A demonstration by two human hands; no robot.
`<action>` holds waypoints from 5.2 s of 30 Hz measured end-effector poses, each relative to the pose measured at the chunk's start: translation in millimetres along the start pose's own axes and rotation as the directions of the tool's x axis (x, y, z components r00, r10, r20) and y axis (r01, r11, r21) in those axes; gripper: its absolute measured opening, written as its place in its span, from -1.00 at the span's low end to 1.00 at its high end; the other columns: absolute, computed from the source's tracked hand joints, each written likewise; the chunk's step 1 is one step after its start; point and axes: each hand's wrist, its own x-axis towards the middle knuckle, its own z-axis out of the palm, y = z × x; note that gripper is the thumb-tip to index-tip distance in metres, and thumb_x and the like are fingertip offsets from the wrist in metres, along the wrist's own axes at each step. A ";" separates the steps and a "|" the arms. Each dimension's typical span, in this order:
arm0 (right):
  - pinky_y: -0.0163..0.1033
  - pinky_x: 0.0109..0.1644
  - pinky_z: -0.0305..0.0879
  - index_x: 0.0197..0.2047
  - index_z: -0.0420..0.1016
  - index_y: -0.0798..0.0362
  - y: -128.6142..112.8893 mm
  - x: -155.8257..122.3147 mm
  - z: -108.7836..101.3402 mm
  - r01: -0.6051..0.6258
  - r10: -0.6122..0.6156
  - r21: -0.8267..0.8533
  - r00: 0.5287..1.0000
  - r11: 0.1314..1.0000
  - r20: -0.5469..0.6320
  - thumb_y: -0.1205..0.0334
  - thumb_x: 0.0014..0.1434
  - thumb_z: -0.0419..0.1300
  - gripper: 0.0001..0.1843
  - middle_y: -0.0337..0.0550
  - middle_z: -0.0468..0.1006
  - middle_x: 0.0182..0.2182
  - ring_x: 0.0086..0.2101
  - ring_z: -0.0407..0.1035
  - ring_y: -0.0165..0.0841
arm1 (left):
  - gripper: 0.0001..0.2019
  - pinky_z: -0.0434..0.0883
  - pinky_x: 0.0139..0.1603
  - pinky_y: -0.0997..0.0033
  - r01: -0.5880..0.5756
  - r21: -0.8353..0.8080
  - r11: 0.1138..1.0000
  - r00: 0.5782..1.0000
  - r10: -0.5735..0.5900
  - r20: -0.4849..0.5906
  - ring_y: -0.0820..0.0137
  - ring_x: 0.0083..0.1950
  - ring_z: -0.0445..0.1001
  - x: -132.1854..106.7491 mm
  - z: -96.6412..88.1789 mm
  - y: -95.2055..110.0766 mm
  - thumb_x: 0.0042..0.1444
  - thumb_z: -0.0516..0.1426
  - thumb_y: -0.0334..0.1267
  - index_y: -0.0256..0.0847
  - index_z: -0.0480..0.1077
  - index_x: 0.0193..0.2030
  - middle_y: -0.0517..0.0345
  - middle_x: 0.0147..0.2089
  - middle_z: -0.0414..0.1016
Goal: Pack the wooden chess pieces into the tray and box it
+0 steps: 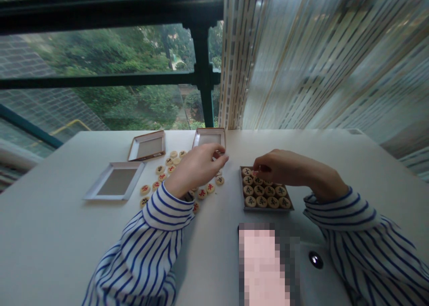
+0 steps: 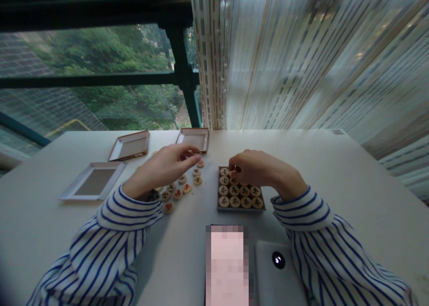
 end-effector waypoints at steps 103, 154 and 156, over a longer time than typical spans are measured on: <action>-0.29 -0.35 0.19 -0.21 0.49 -0.10 -24.3 -3.3 4.5 0.163 -0.178 0.168 0.981 0.972 0.081 0.36 0.00 0.07 -0.70 -0.17 0.55 -0.35 -0.40 0.38 -0.36 | -0.61 0.37 -0.26 0.38 0.000 -0.037 0.999 0.996 0.004 0.085 0.27 -0.15 0.46 1.3 1.5 -1.5 0.09 -0.02 -0.01 -0.20 0.40 -0.09 0.01 -0.13 0.51; -0.28 -0.27 0.20 -0.16 0.43 0.09 -38.0 -1.3 -8.2 0.091 -0.123 -0.090 0.868 0.992 -0.481 0.28 0.22 -0.07 -0.73 -0.10 0.51 -0.28 -0.30 0.38 -0.35 | -0.73 0.34 -0.32 0.45 0.041 -0.073 0.997 0.966 -0.058 -0.253 0.42 -0.37 0.42 -33.5 -68.9 -20.0 0.03 0.07 -0.10 -0.23 0.47 -0.31 0.12 -0.36 0.51; -0.28 -0.26 0.21 -0.15 0.43 0.09 -39.5 -1.6 -8.5 0.093 -0.127 -0.094 0.862 0.991 -0.491 0.28 0.21 -0.06 -0.73 -0.09 0.51 -0.27 -0.29 0.38 -0.34 | -0.74 0.33 -0.32 0.45 0.035 -0.062 0.997 0.964 -0.050 -0.263 0.42 -0.37 0.42 -36.6 -70.2 -20.2 0.04 0.07 -0.10 -0.23 0.47 -0.30 0.13 -0.36 0.52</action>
